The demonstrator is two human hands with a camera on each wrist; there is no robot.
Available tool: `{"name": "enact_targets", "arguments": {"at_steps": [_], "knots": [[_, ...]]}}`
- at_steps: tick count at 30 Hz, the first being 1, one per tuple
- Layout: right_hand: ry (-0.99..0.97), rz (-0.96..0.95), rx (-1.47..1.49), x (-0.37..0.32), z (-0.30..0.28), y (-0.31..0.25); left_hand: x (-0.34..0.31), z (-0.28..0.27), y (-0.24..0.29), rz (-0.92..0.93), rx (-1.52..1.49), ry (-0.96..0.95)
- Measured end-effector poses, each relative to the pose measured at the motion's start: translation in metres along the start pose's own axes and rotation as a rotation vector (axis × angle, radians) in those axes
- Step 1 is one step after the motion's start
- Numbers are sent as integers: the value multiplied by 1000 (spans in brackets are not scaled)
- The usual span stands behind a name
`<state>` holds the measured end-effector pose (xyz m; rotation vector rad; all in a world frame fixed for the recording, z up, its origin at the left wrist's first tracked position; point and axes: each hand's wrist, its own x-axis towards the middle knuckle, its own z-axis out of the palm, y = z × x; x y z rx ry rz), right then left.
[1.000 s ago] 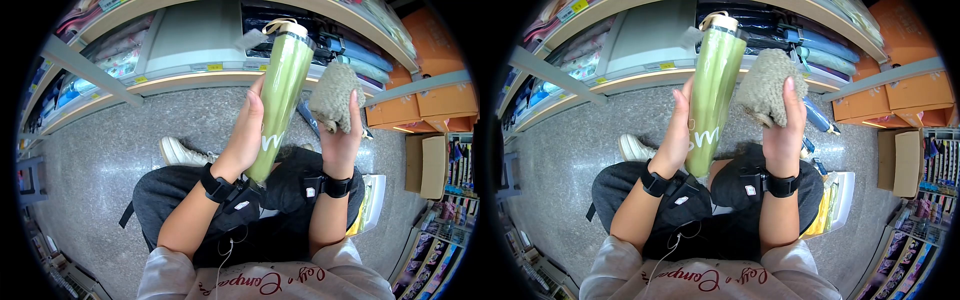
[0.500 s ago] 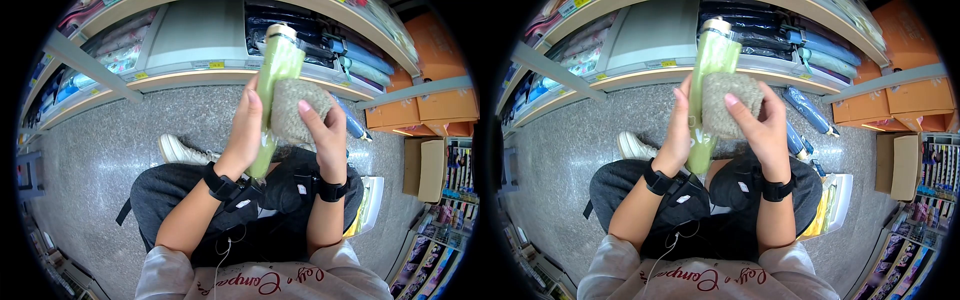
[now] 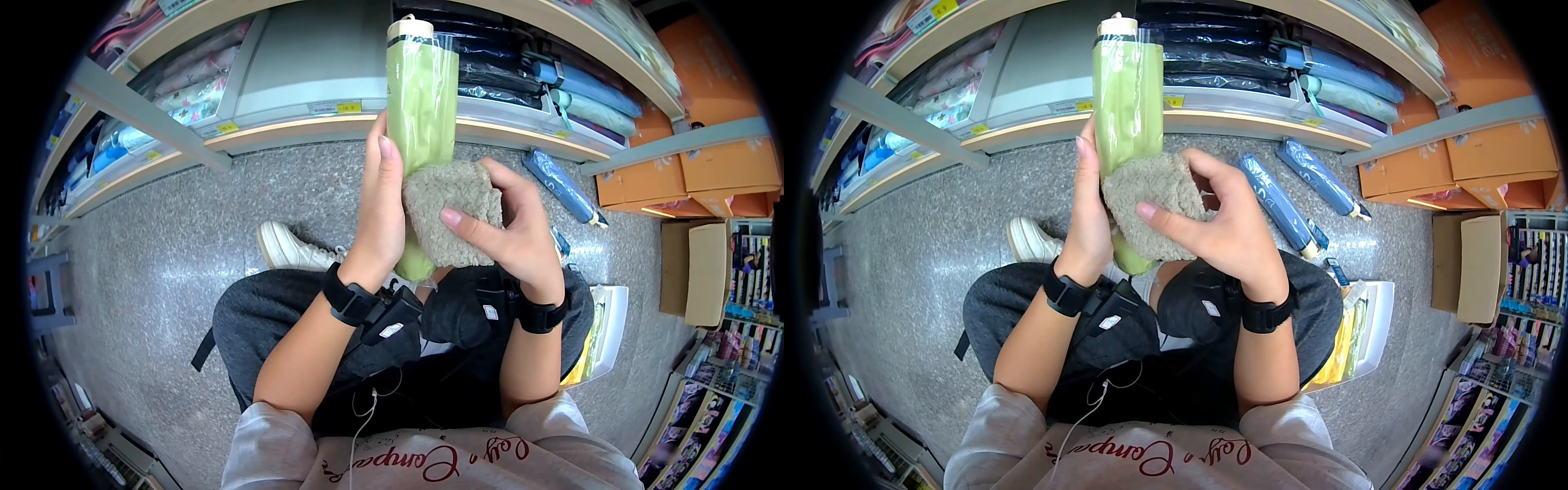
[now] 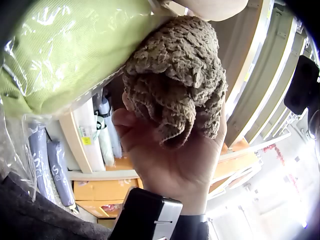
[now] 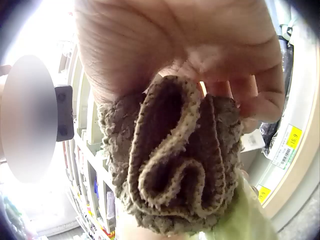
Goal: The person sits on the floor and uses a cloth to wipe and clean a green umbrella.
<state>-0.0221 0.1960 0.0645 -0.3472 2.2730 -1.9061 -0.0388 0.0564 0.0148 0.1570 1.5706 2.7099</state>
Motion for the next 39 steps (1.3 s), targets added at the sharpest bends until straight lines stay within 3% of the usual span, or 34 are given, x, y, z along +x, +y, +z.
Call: {"name": "enact_targets", "arguments": {"at_steps": [8, 10, 13, 15, 18, 21, 25, 28, 32, 35, 39], "knots": [[-278, 54, 9, -5, -5, 2, 3, -3, 17, -24, -167, 87], [-365, 31, -101, -4, -9, 5, 3, -7, 20, -54, -133, 91], [-365, 45, -21, -5, -10, 4, 5, 0, 21, -55, -93, 186], [-301, 31, 139, -7, -8, -3, 4, -4, 19, -115, -75, 169], [-165, 109, 335, -15, -10, -12, 1, -8, 22, -327, -324, 68], [-143, 159, 407, -11, -15, -10, 0, -15, 15, -346, -454, -76], [126, 121, 434, -13, -8, -13, -8, 4, 7, -318, -279, -13], [341, 109, 502, -12, -11, -7, -12, 5, 5, -317, -226, -218], [654, 125, 620, -4, -22, 7, -21, 16, 7, -323, -85, -319], [620, -23, 641, 0, -27, 8, -26, 20, 5, -334, -34, -387], [576, -27, 677, -2, -28, 9, -27, 19, 5, -341, -14, -392]]}}
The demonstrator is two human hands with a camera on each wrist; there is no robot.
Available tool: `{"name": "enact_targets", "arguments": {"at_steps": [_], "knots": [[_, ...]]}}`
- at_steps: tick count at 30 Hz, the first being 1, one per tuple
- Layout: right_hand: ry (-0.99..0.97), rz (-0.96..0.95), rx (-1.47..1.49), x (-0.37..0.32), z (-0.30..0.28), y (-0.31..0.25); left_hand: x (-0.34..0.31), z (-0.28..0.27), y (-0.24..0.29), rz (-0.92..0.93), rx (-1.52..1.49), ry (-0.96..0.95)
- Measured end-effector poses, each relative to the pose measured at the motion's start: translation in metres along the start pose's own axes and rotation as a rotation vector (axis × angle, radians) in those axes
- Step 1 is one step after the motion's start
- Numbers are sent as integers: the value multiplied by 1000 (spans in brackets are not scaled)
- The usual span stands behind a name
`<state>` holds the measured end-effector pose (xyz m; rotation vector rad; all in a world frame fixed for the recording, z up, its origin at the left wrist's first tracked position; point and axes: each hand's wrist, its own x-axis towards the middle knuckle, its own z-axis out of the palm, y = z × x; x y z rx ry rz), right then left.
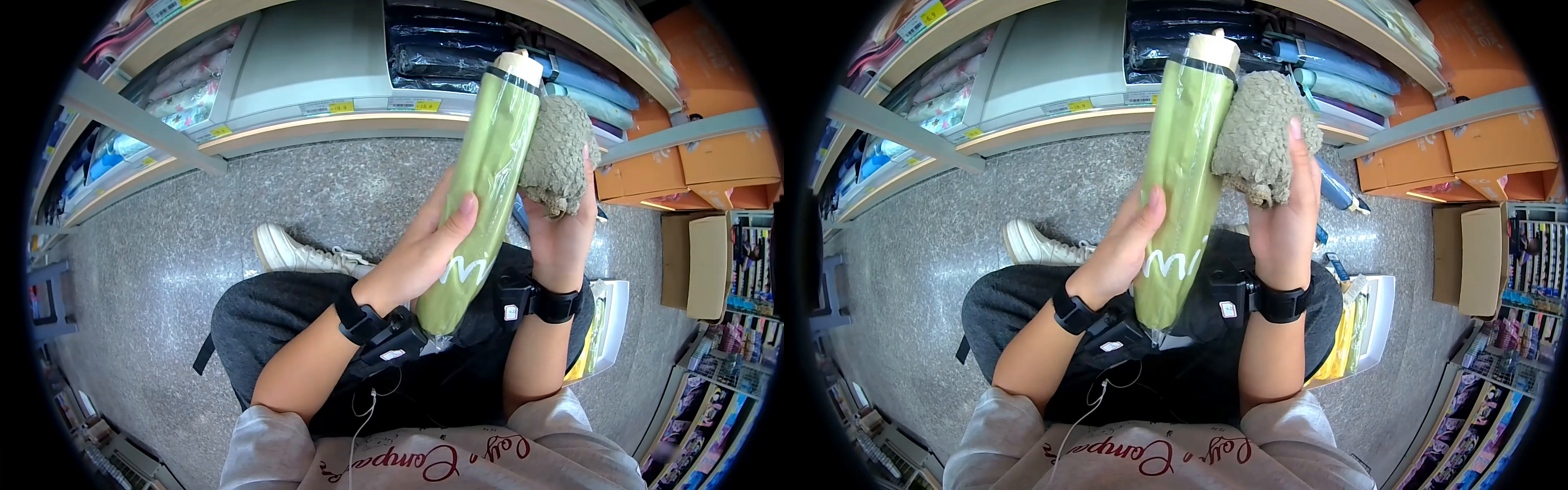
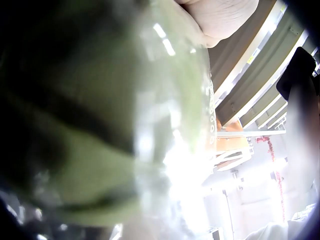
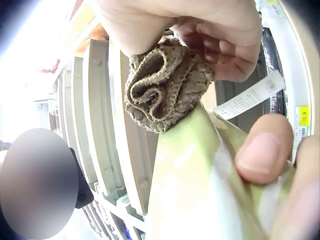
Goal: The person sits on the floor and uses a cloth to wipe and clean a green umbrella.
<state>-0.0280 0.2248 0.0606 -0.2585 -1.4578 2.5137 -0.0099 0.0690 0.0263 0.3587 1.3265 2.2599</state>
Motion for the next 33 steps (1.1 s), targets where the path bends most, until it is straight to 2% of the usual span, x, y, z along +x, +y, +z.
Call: {"name": "enact_targets", "arguments": {"at_steps": [2, 5, 7, 9, 15, 18, 22, 25, 28, 33], "knots": [[-77, 36, -28, -3, -1, 0, 0, -3, 5, -26, -44, 29], [-52, 96, -236, -14, 7, 0, 0, -10, 8, 19, -118, 105], [-191, 113, -243, -15, 9, 1, 5, -16, 8, 126, -128, 159], [-290, 107, -268, -18, 14, 2, 4, -19, 13, 140, -218, 218], [-489, 245, -347, -20, 19, -1, 2, -20, 33, 170, -508, 394], [-599, 280, -381, -21, 20, -6, 4, -39, 23, 214, -562, 209], [-754, 304, -391, -19, 17, -1, 4, -31, 34, 199, -663, 255], [-781, 310, -300, -19, 20, 5, 3, -32, 33, 216, -666, 224], [-903, 258, -306, -11, 14, 10, 3, -35, 33, 213, -665, 182], [-885, 281, -283, -12, 15, 11, 3, -35, 29, 261, -515, 235]]}}
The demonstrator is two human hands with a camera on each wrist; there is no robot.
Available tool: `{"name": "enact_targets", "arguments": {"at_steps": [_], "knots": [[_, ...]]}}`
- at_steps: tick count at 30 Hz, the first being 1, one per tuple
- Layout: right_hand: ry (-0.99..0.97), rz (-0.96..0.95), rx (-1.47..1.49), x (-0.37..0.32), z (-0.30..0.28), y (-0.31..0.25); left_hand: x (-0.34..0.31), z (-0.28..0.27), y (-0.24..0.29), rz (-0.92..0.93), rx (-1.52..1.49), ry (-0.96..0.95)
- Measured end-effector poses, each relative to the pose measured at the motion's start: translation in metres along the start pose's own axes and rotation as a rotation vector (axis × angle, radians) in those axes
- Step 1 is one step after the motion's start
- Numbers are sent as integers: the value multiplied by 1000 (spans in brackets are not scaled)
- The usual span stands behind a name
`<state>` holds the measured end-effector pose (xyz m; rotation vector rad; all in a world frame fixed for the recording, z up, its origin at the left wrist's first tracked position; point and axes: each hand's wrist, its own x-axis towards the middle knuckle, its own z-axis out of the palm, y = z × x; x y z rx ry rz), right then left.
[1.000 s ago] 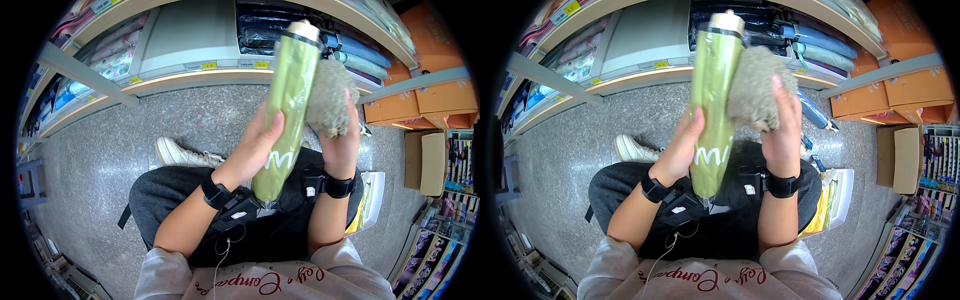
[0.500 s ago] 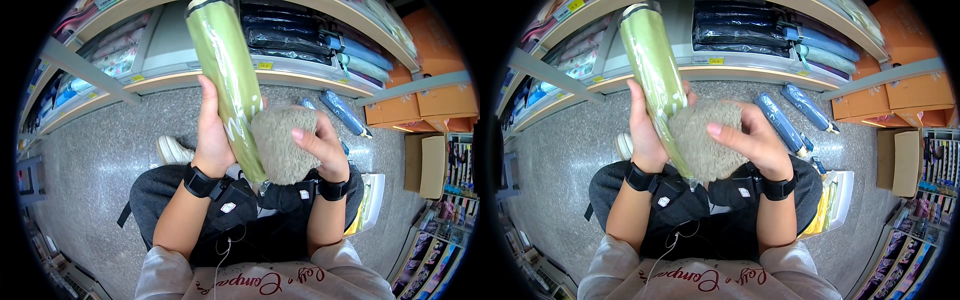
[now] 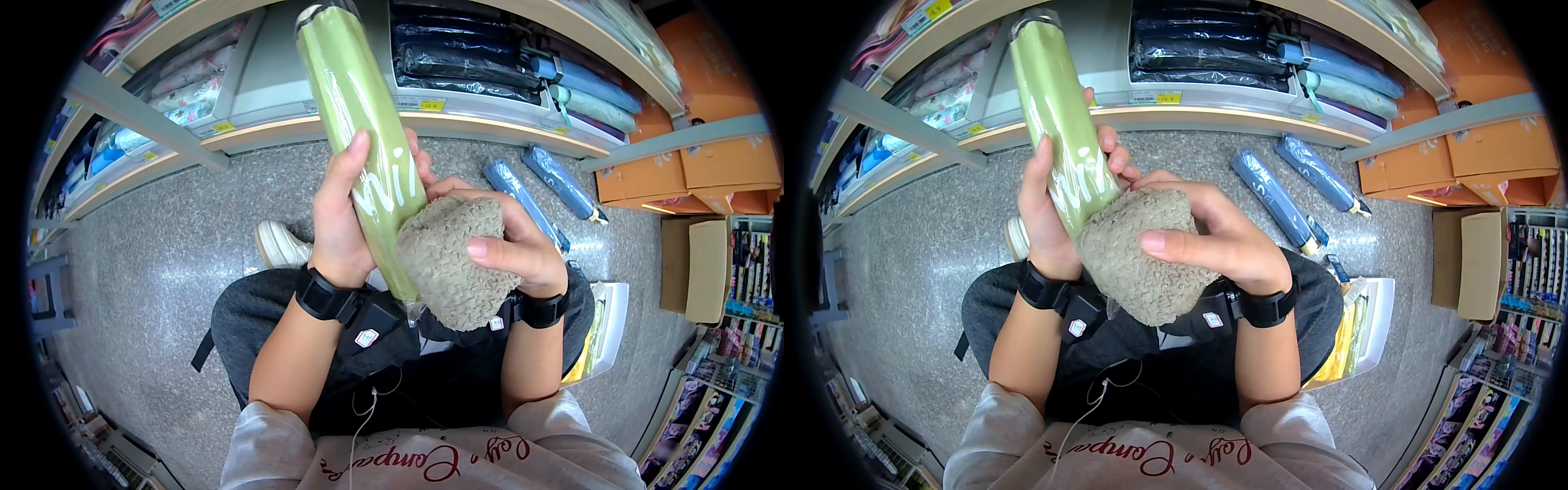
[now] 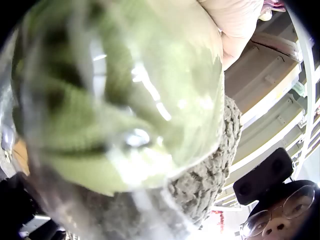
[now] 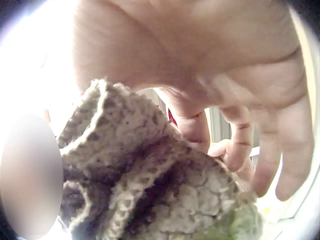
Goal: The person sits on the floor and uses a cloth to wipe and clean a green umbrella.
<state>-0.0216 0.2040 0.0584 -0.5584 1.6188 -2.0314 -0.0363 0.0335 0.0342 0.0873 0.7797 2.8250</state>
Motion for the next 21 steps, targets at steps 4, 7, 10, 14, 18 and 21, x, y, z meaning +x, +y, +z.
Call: {"name": "enact_targets", "arguments": {"at_steps": [4, 7, 10, 14, 18, 21], "knots": [[33, 79, 90, -4, 3, -1, 0, 7, 3, 72, 219, 11], [14, 170, 132, -7, 2, -7, 0, 2, 4, 58, 228, -31], [64, 135, 86, -8, 4, -7, 1, 6, 4, 85, 258, 4], [176, 97, -73, -7, 11, -14, -2, 6, 9, 78, 591, 117], [182, 53, -435, -5, 3, -6, 3, 7, 8, 116, 687, 108], [239, -8, -467, -5, 1, 4, 3, 7, 4, 81, 562, 240]]}}
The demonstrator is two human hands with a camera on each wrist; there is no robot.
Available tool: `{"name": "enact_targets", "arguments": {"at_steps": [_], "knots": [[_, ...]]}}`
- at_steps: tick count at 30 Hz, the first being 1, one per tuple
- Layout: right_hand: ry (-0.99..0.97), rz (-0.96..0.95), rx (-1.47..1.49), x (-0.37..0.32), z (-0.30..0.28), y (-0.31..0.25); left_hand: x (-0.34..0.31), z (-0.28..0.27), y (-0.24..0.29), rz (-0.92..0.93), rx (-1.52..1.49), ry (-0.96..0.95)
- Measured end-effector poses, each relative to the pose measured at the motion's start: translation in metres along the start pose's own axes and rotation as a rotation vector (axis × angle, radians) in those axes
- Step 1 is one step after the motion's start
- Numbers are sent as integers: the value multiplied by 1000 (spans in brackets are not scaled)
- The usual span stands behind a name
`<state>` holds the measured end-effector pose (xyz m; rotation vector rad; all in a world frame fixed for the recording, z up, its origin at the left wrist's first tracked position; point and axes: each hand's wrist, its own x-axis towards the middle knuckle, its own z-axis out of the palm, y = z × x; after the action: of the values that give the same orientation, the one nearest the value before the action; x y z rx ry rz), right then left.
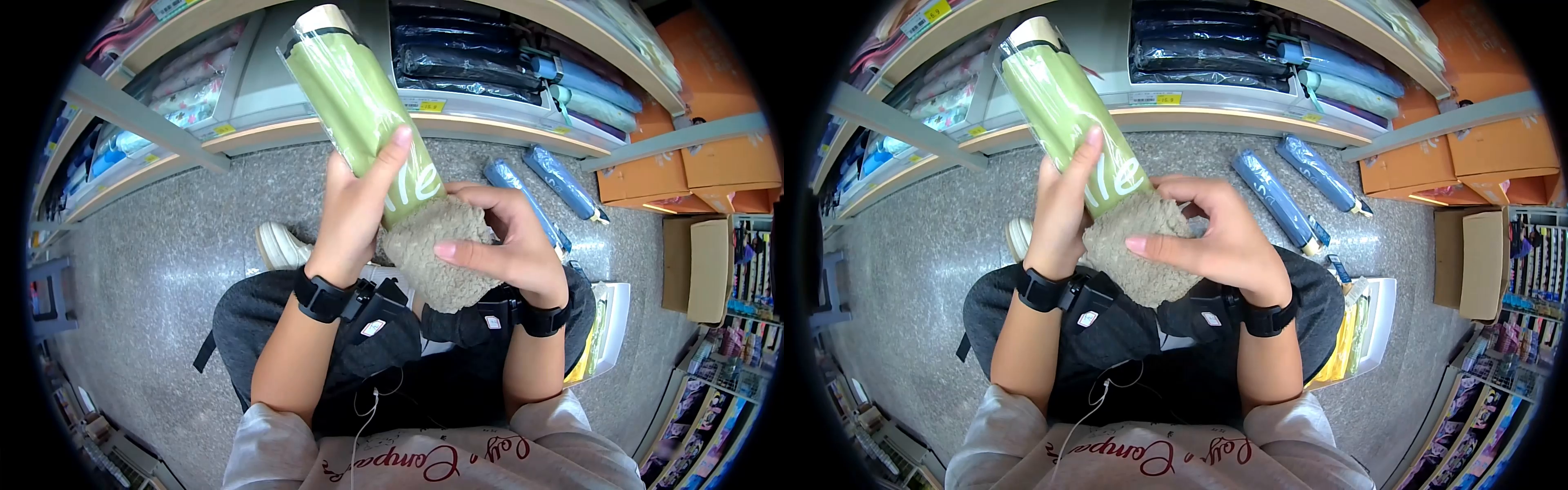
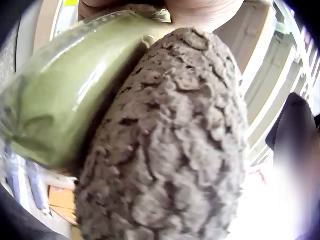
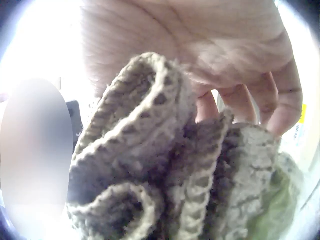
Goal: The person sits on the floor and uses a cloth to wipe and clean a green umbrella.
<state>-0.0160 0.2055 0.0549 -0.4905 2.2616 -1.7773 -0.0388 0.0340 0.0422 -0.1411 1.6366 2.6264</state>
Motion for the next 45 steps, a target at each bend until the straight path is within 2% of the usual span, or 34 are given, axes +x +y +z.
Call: {"name": "enact_targets", "arguments": {"at_steps": [1, 7, 12, 16, 18, 21, 24, 27, 30, 31, 34, 40, 43, 45], "knots": [[42, -7, 17, -1, 0, 1, 1, 0, 0, -31, -45, 1], [6, 164, 376, 0, -5, -18, 0, 0, -1, -137, -325, -42], [76, 124, 477, -3, -6, -17, -1, 0, -8, -129, -505, -10], [180, 204, 604, -2, -1, -20, 0, -5, -6, -68, -683, -226], [120, 208, 596, -1, -4, -17, 0, -5, -4, -99, -744, -277], [70, 197, 569, -1, -4, -14, -2, -1, -2, -92, -567, -217], [28, 167, 541, -1, -3, -14, -3, 2, 1, -137, -595, -240], [63, 118, 491, 1, -1, -13, 6, -12, -17, -98, -597, -358], [161, 101, 499, 2, 3, -13, -2, -4, -14, -140, -502, -190], [198, 101, 513, 1, 4, -13, -3, -7, -14, -149, -492, -287], [252, 68, 571, -1, 6, -12, -7, 3, -15, -180, -460, -116], [252, 55, 679, -3, 3, -11, -13, 7, -13, -189, -393, -279], [347, 71, 708, -2, 5, -11, -14, 11, -16, -220, -321, -215], [396, 110, 751, -3, 5, -11, -16, 5, -14, -312, -317, -383]]}}
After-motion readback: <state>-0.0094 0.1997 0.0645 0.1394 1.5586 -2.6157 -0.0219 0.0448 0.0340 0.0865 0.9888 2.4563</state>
